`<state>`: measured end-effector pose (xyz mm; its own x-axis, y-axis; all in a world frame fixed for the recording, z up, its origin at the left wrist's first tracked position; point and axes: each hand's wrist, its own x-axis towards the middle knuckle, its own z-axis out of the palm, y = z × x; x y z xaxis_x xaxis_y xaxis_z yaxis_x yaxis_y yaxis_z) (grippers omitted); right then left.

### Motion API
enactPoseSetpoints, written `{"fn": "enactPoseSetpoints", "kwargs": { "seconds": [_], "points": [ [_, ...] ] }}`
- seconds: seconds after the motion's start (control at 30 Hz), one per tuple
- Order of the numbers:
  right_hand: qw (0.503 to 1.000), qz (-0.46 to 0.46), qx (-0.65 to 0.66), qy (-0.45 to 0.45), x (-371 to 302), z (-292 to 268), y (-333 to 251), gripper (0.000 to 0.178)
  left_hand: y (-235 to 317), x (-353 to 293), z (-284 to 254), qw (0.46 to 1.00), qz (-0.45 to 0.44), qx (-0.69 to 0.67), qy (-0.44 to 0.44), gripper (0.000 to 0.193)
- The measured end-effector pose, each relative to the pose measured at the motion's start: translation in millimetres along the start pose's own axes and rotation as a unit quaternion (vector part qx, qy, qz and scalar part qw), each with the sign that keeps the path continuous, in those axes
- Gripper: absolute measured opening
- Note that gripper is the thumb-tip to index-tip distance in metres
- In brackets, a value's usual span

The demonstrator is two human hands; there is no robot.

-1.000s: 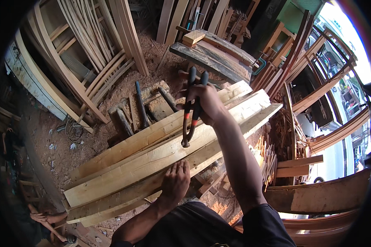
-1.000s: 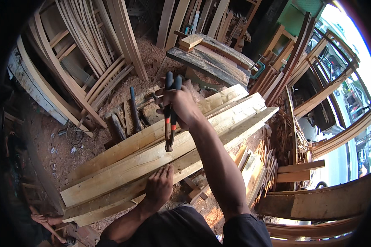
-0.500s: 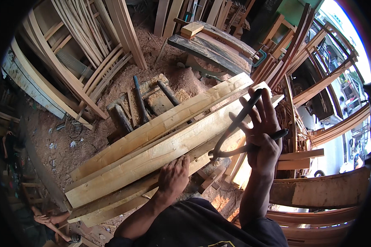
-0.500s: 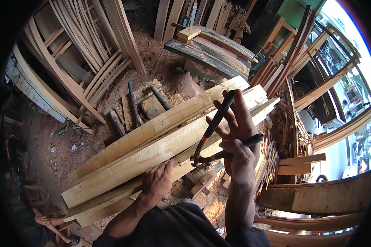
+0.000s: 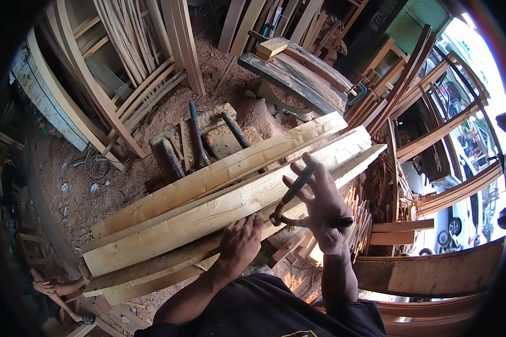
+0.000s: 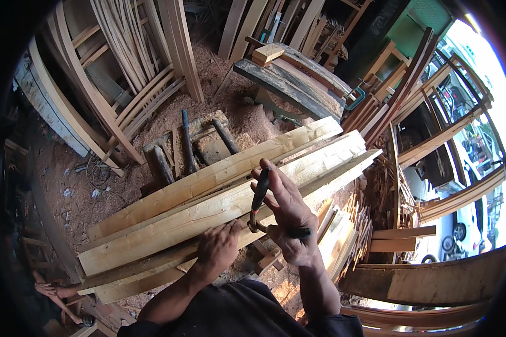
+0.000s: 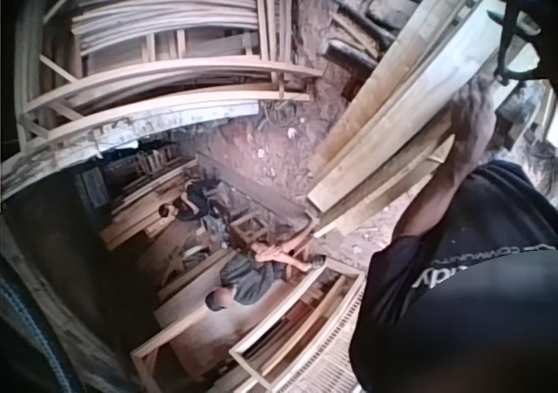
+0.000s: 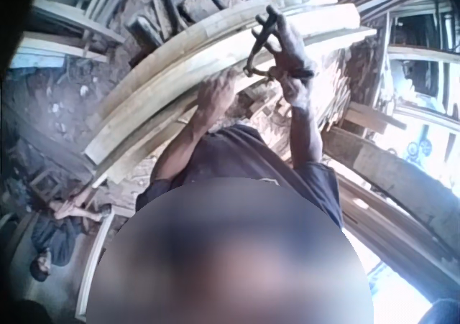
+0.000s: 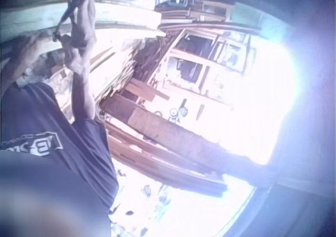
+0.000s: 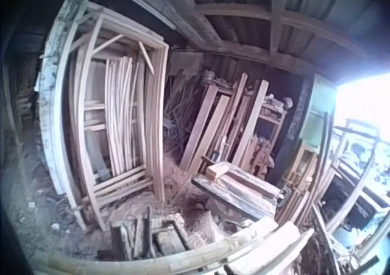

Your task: The person uses a hammer and nail puller to drive nails into wooden planks, repeatedly repositioning the planks and striking the nails. The person also lifts and stacks the planks while others are present in the workshop.

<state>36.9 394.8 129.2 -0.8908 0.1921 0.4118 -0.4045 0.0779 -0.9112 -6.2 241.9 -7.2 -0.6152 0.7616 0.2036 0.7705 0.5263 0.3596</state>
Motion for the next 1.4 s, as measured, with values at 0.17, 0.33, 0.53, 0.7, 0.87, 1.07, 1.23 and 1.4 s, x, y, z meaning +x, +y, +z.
{"fn": "enactPoseSetpoints", "kwargs": {
  "seconds": [0.17, 0.33, 0.53, 0.7, 0.87, 1.07, 1.23, 1.4],
  "points": [
    [0.993, -0.083, 0.032, -0.078, 4.9, -0.1, 7.3, 0.070, 0.3, 0.2, 0.9, 1.000, -0.009, -0.019, 0.003, 0.019],
    [0.993, -0.069, 0.025, -0.094, 7.9, 1.7, 6.8, 0.065, -0.8, -1.0, 0.7, 1.000, 0.007, -0.015, 0.025, 0.024],
    [0.994, -0.019, -0.014, -0.107, 14.2, 2.3, 1.5, 0.071, -0.3, -2.2, 2.5, 1.000, 0.007, -0.001, 0.020, 0.026],
    [0.994, 0.033, 0.008, -0.099, 24.2, 9.6, 12.1, 0.088, 1.1, -4.2, 5.6, 0.999, 0.019, 0.029, 0.030, 0.028],
    [0.988, 0.113, 0.037, -0.095, 29.4, 10.8, 21.4, 0.090, 4.5, -6.1, 8.3, 0.995, 0.032, 0.066, 0.073, 0.030],
    [0.981, 0.072, 0.075, -0.163, 27.1, 5.2, 20.6, 0.096, 5.2, -3.2, 6.9, 0.999, 0.007, 0.040, -0.001, 0.029],
    [0.979, 0.069, 0.071, -0.178, 21.1, -0.7, 4.4, 0.101, 4.1, -2.3, 4.6, 1.000, 0.007, 0.023, -0.015, 0.027],
    [0.976, 0.073, 0.109, -0.174, 21.8, -5.3, -7.5, 0.099, 3.1, -2.2, 5.4, 0.999, 0.012, 0.021, 0.021, 0.027]
  ]
}}
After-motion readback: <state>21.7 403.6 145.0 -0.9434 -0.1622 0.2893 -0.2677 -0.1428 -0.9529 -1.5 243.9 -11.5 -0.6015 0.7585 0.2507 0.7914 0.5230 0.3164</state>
